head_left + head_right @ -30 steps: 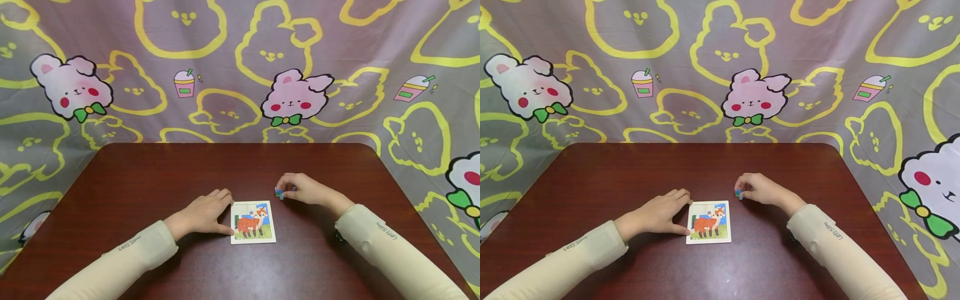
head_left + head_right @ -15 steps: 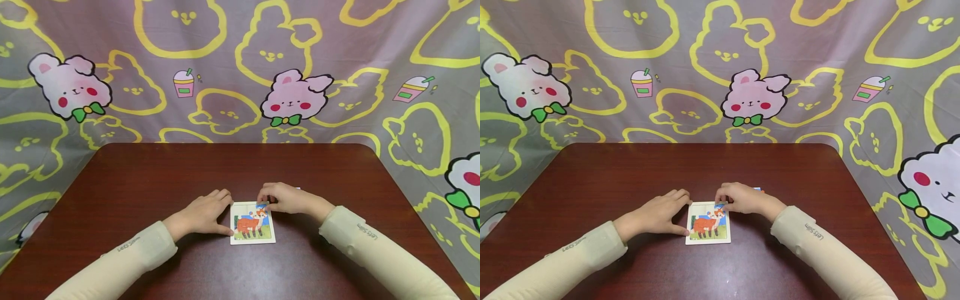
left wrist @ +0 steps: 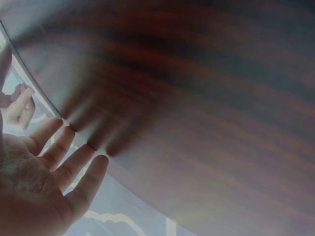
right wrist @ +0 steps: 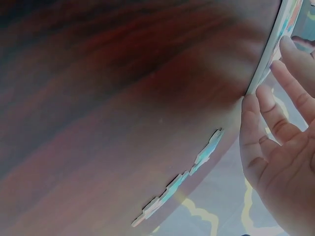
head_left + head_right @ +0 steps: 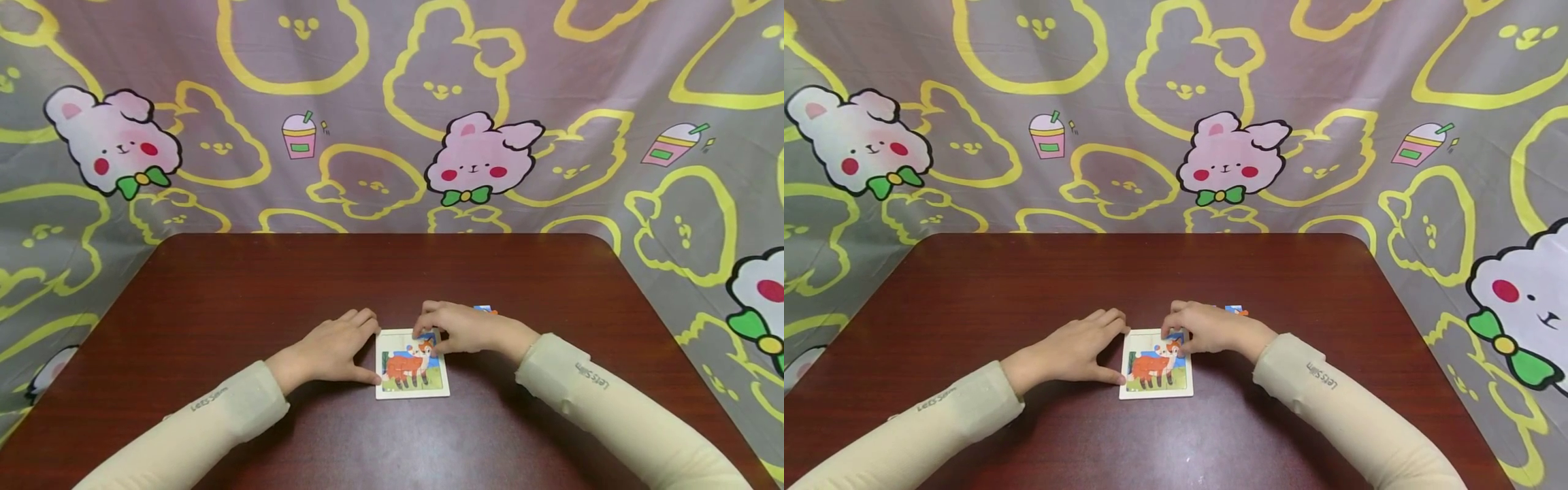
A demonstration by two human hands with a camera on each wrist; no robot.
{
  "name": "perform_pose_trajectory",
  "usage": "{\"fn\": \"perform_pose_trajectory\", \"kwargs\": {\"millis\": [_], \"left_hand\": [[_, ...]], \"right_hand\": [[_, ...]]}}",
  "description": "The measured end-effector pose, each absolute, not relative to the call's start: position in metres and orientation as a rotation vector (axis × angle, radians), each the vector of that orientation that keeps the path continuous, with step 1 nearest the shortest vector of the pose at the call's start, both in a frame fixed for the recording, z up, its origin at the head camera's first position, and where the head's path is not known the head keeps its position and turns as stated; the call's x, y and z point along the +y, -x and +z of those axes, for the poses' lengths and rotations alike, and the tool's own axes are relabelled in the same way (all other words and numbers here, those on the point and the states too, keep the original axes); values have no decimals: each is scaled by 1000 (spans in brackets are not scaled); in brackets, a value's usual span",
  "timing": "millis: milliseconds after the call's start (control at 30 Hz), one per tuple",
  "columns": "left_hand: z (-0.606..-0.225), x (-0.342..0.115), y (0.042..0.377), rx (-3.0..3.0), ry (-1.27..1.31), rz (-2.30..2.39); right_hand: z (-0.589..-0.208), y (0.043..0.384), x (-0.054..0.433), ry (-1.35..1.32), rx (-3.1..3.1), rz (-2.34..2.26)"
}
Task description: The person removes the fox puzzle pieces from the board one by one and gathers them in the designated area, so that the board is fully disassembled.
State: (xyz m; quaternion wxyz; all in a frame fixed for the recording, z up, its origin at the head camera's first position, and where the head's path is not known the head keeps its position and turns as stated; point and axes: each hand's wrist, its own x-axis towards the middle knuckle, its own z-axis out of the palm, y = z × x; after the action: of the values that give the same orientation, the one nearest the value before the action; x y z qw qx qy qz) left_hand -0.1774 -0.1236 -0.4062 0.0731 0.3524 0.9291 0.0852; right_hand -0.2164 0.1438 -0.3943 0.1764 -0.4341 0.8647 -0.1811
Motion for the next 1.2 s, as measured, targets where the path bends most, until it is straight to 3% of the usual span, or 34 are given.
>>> {"fn": "perform_pose_trajectory", "kwargs": {"millis": [1200], "left_hand": [[-404,-124,179,2775,-1035,254]], "right_hand": [[-397,223,143,1190,2386,-575]]}}
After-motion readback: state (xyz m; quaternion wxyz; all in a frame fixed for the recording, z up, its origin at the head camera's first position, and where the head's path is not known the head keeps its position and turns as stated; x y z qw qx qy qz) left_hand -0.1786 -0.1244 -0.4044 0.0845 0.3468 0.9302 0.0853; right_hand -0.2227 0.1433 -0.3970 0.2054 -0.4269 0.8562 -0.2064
